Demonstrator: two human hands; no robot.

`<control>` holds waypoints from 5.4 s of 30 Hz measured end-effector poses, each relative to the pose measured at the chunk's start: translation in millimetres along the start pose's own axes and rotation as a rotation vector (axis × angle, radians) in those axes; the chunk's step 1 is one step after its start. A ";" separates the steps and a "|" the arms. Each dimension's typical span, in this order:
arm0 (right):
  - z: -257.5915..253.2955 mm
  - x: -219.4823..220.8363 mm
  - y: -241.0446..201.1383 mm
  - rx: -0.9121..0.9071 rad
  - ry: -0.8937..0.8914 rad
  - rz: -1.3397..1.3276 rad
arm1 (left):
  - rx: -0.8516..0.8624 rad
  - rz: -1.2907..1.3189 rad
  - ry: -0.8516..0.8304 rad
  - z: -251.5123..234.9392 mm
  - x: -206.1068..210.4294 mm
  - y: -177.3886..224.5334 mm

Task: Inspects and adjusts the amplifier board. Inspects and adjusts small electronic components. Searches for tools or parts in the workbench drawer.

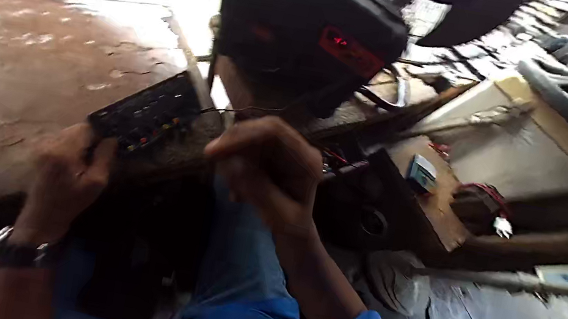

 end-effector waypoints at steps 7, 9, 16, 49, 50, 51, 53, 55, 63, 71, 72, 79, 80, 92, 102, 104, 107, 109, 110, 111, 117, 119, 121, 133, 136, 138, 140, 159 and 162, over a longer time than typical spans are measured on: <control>35.6 5.5 130.6 0.174 0.028 0.309 | 0.015 0.074 -0.006 5.0 2.5 -6.7; 41.8 3.5 146.3 0.204 0.047 0.390 | 0.036 0.091 0.004 5.2 2.3 -5.3; 55.0 -2.6 151.4 0.237 0.118 0.538 | 0.052 0.092 -0.003 4.5 3.0 -5.2; 51.0 6.0 149.8 0.259 -0.106 0.641 | 0.025 0.100 -0.038 -4.4 8.2 -10.9; 51.3 6.0 150.1 0.259 -0.110 0.643 | 0.025 0.101 -0.038 -4.6 8.4 -10.6; 51.6 5.9 150.7 0.260 -0.114 0.649 | 0.023 0.100 -0.039 -4.5 8.3 -9.6; 52.0 5.8 152.0 0.261 -0.107 0.661 | 0.019 0.089 -0.038 -4.2 7.8 -8.6; 51.9 5.8 152.3 0.276 -0.100 0.671 | 0.012 0.073 -0.034 -3.3 7.5 -8.4; 51.4 7.8 153.2 0.288 -0.103 0.706 | 0.000 0.090 -0.040 -2.7 8.1 -8.9; 51.9 9.4 153.9 0.282 -0.112 0.773 | -0.045 0.144 -0.075 -0.7 10.6 -15.4; 52.0 9.7 153.5 0.278 -0.113 0.778 | -0.055 0.155 -0.078 -0.2 11.6 -17.1; 56.6 10.1 152.8 0.210 -0.112 0.772 | -0.063 0.190 -0.078 0.9 12.6 -19.3; 56.1 9.9 152.0 0.203 -0.110 0.757 | -0.065 0.193 -0.085 0.8 12.6 -19.7; 53.5 7.9 154.7 0.271 -0.098 0.615 | -0.044 0.210 -0.093 -1.5 14.4 -24.6; 55.2 6.3 155.2 0.316 -0.073 0.660 | 0.011 0.153 -0.077 -5.3 7.2 -12.2; 55.1 7.1 154.9 0.293 -0.064 0.643 | 0.021 0.139 -0.060 -5.1 6.4 -10.7; 56.2 7.0 154.7 0.280 -0.058 0.617 | 0.029 0.145 -0.049 -4.9 6.9 -11.1; 56.9 6.1 155.2 0.277 -0.057 0.608 | 0.029 0.153 -0.050 -5.1 7.2 -11.6; 56.8 5.6 155.1 0.273 -0.059 0.604 | 0.027 0.156 -0.052 -5.1 7.2 -11.6; 56.4 5.4 154.8 0.264 -0.060 0.596 | 0.027 0.157 -0.051 -5.1 7.2 -11.8; 55.0 5.3 153.2 0.232 -0.068 0.568 | 0.029 0.156 -0.051 -5.0 7.1 -13.2; 54.5 5.4 153.3 0.227 -0.066 0.569 | 0.019 0.142 -0.058 -5.4 6.7 -13.2; 54.2 5.4 152.6 0.220 -0.061 0.577 | 0.017 0.140 -0.061 -5.5 6.9 -13.3; 55.3 5.7 151.4 0.221 -0.052 0.587 | 0.029 0.140 -0.056 -4.3 6.9 -13.4; 56.4 5.5 152.3 0.222 -0.049 0.598 | 0.027 0.144 -0.059 -4.2 7.2 -13.7; 57.0 5.5 152.6 0.227 -0.053 0.603 | 0.023 0.147 -0.061 -4.2 7.3 -13.5; 56.7 5.5 152.6 0.230 -0.061 0.600 | 0.021 0.152 -0.066 -4.3 7.3 -13.1; 54.1 5.6 152.1 0.213 -0.083 0.595 | 0.019 0.154 -0.075 -5.5 7.3 -11.3; 54.1 5.8 152.0 0.213 -0.081 0.590 | 0.021 0.139 -0.080 -6.0 6.7 -9.0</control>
Point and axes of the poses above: each hand's wrist, its own z-axis away from the middle knuckle, its own x-axis out of the palm, y = z × x, the point moved 5 cm from there along -z, towards the middle knuckle, and after that the axes turned 9 degrees about -x, right-handed, at the moved point
